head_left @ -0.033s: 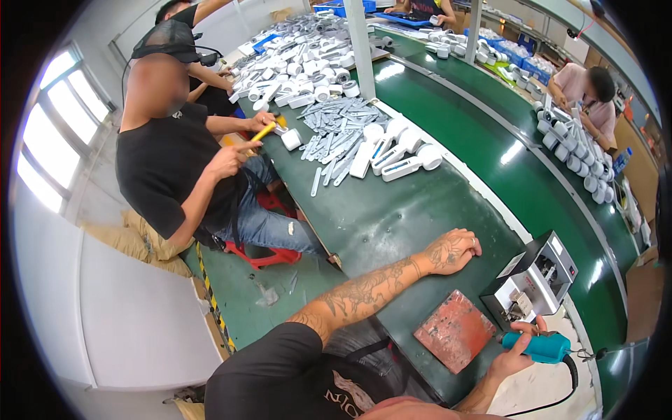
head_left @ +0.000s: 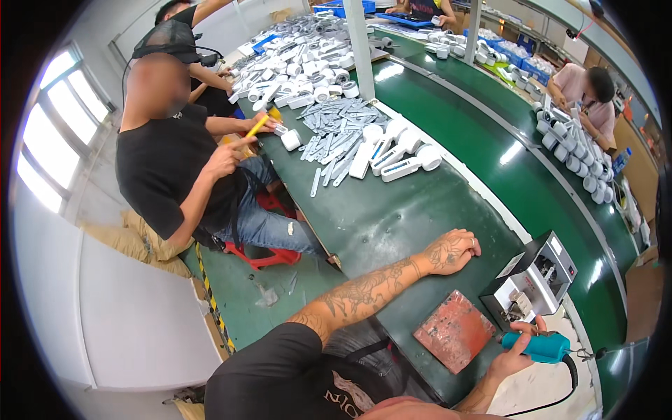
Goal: Assembling small white plastic components onto larger white housings using a handheld electric tool at a factory assembly line.
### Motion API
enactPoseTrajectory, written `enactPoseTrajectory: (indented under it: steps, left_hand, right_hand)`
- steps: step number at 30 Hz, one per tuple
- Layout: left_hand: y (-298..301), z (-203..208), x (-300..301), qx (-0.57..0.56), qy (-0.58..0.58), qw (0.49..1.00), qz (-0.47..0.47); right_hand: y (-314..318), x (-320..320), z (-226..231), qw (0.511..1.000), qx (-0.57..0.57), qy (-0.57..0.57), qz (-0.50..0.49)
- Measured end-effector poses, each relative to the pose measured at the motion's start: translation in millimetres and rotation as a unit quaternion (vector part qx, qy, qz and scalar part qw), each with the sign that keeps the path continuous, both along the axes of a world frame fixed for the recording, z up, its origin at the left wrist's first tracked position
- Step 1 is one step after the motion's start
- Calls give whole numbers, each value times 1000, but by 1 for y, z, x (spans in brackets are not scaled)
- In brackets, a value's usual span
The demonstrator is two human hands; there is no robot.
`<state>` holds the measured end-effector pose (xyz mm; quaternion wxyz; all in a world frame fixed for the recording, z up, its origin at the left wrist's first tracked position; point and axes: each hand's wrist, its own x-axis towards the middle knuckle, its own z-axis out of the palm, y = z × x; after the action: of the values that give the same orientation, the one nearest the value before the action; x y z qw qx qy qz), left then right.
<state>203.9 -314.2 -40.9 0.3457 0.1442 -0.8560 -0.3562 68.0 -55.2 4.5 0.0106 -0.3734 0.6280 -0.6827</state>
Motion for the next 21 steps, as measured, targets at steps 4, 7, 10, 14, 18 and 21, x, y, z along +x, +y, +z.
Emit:
enactPoseTrajectory:
  steps: [4,7,10,14,18,21]
  left_hand:
    - [0,4,2,5,-19,1000,4]
    - [-1,6,2,22,-31,999,3]
    - [-2,5,3,17,-28,999,-1]
    - [-1,5,3,0,-17,1000,0]
    - [0,7,4,10,-28,1000,0]
    - [2,6,5,11,-20,1000,-4]
  right_hand:
    - [-2,3,5,1000,-7,1,0]
    - [-3,3,5,1000,-8,-3,-2]
    - [-3,3,4,1000,-4,7,-6]
    - [-4,5,7,1000,1,-8,-12]
    - [-4,4,6,1000,7,1,-28]
    - [0,4,7,999,27,-24,-32]
